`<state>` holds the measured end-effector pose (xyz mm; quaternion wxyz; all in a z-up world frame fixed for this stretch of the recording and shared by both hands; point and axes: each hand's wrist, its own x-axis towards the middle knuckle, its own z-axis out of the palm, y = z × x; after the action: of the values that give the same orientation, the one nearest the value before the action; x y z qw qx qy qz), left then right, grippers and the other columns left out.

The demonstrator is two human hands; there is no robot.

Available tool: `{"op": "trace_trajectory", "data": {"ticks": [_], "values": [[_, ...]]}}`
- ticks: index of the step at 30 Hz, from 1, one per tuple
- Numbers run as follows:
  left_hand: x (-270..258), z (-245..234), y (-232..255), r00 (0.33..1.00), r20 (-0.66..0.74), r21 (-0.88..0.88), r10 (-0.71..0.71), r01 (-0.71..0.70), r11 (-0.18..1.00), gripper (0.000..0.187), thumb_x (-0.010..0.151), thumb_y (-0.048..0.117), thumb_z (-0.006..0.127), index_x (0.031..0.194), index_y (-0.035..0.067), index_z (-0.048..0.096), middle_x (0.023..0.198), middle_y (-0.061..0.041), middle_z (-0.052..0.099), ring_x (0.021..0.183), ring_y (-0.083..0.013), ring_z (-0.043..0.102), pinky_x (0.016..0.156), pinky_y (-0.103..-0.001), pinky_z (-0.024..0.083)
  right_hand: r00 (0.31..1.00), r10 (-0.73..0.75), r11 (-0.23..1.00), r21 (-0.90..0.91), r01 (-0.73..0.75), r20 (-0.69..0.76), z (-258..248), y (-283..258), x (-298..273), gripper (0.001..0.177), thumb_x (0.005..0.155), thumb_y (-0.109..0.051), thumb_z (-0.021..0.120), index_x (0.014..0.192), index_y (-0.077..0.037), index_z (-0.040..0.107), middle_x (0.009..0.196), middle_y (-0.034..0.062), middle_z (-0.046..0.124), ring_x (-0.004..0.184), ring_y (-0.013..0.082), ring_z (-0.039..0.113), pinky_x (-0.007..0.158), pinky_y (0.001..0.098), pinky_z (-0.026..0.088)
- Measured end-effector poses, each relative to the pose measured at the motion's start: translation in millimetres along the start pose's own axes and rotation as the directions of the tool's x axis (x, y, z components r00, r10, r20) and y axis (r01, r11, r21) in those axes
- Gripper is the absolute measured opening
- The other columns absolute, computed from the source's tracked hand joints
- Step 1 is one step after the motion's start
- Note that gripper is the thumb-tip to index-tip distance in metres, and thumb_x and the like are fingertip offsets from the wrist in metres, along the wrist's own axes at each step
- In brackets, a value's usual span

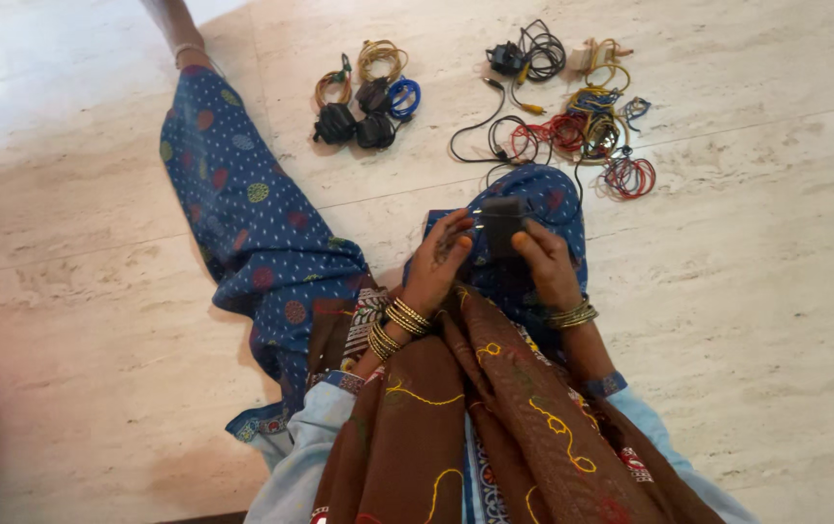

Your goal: The person sits on the floor and organizes a pile of tangled electrical cables and power adapters. They pick up individual cables, untangle them, and coil them neatly by hand, placing the finished bundles on the floor.

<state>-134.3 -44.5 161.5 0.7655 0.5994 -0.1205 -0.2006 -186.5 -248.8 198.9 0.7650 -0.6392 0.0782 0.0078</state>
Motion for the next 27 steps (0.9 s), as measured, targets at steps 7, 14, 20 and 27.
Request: {"op": "trace_trajectory", "data": {"ticks": [7, 14, 20, 27], "values": [[-21.6, -12.7, 32.8, 0.986, 0.007, -0.482, -0.167, 0.150, 0.863, 0.064, 0.093, 0.014, 0.066, 0.150, 0.002, 0.041, 0.131, -0.016, 0.063, 0.119, -0.0232, 0.062, 0.103, -0.037, 0.052, 0.838, -0.494, 0.670, -0.513, 0.537, 0.233, 59.3, -35.9, -11.8, 0.056, 0.084, -0.011, 0.082, 0.135, -0.002, 0.058, 0.138, 0.0184, 0.059, 0.128, 0.0330, 0.059, 0.107, 0.0420, 0.048], [-32.7, -19.2, 29.3, 0.962, 0.135, -0.682, -0.236, 0.263, 0.682, 0.055, 0.098, 0.020, 0.063, 0.148, -0.001, 0.052, 0.133, -0.009, 0.067, 0.118, -0.0172, 0.064, 0.102, -0.029, 0.053, 0.848, -0.497, 0.560, -0.680, 0.474, 0.182, 79.5, -60.3, -21.6, 0.063, 0.084, -0.015, 0.080, 0.141, -0.004, 0.055, 0.144, 0.0154, 0.054, 0.140, 0.0354, 0.046, 0.116, 0.0476, 0.035], [-31.0, -22.5, 26.9, 0.972, 0.037, -0.177, -0.231, 0.233, 0.956, 0.065, 0.095, 0.026, 0.074, 0.149, 0.010, 0.042, 0.127, -0.002, 0.064, 0.112, -0.0105, 0.063, 0.094, -0.026, 0.055, 0.869, -0.421, 0.416, -0.797, 0.439, 0.259, 70.7, -63.3, -16.8, 0.039, 0.083, -0.021, 0.082, 0.117, -0.010, 0.066, 0.132, 0.0105, 0.062, 0.138, 0.0341, 0.046, 0.115, 0.0482, 0.033], [-35.8, -35.8, 38.9, 0.926, 0.286, -0.121, -0.245, 0.289, 0.950, 0.049, 0.093, 0.016, 0.078, 0.132, 0.005, 0.051, 0.103, -0.006, 0.070, 0.087, -0.0129, 0.069, 0.071, -0.028, 0.059, 0.924, -0.357, 0.729, -0.578, 0.367, 0.137, 43.7, -58.4, -23.7, 0.009, 0.097, -0.008, 0.073, 0.102, -0.005, 0.066, 0.099, 0.0062, 0.074, 0.093, 0.0156, 0.073, 0.083, 0.0292, 0.055]]}}
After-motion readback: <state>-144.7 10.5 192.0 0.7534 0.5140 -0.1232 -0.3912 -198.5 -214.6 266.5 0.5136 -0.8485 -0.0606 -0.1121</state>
